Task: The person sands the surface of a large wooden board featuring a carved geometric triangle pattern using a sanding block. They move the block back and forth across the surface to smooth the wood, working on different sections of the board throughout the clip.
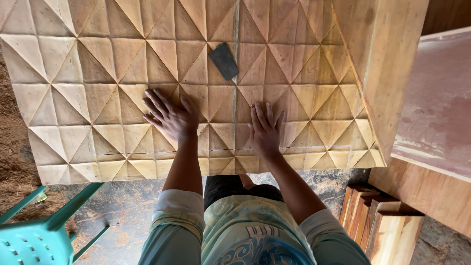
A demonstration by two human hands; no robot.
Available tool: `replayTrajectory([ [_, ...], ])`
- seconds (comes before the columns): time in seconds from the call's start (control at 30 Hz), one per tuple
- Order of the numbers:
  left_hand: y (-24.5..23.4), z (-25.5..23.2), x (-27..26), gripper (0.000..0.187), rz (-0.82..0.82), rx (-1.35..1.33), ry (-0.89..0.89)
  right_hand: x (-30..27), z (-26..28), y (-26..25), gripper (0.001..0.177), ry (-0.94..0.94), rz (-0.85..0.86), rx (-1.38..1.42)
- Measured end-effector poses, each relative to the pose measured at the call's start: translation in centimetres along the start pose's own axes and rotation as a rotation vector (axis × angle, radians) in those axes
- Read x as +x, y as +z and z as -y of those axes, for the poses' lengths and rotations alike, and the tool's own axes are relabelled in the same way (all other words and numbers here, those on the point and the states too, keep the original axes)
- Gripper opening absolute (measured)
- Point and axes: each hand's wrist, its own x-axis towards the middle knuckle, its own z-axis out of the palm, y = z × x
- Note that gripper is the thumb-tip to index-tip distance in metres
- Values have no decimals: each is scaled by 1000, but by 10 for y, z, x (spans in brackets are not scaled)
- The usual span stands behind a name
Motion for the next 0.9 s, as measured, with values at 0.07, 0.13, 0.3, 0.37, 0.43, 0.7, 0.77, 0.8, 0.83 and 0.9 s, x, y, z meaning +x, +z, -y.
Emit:
replayTrajectory([
  [0.07,0,0,1,84,2,-9,-7,8,2,3,51,36,-17,45],
  [0.13,4,4,-3,84,1,-15,-9,4,5,5,52,75,-6,87],
  [0.3,2,0,2,84,-27,-50,7,-2,9,0,53,73,32,95],
  [0.37,1,3,-1,84,-10,-33,-10,-5,10,-1,54,84,55,81],
  [0.43,1,3,-3,83,0,-28,-12,-3,9,2,54,107,44,83],
  [0.7,-1,0,2,83,6,-25,5,1,11,-2,52,96,29,-32],
  [0.77,0,5,-2,83,12,-11,-7,-6,14,-2,53,107,33,29],
  [0.8,1,4,-3,82,13,-9,-5,-4,13,-2,53,117,26,55],
  [0.83,2,2,-5,82,16,-10,0,-2,11,-3,53,130,26,48],
  [0.9,-1,5,-4,83,9,-4,1,5,13,-3,52,145,22,50],
])
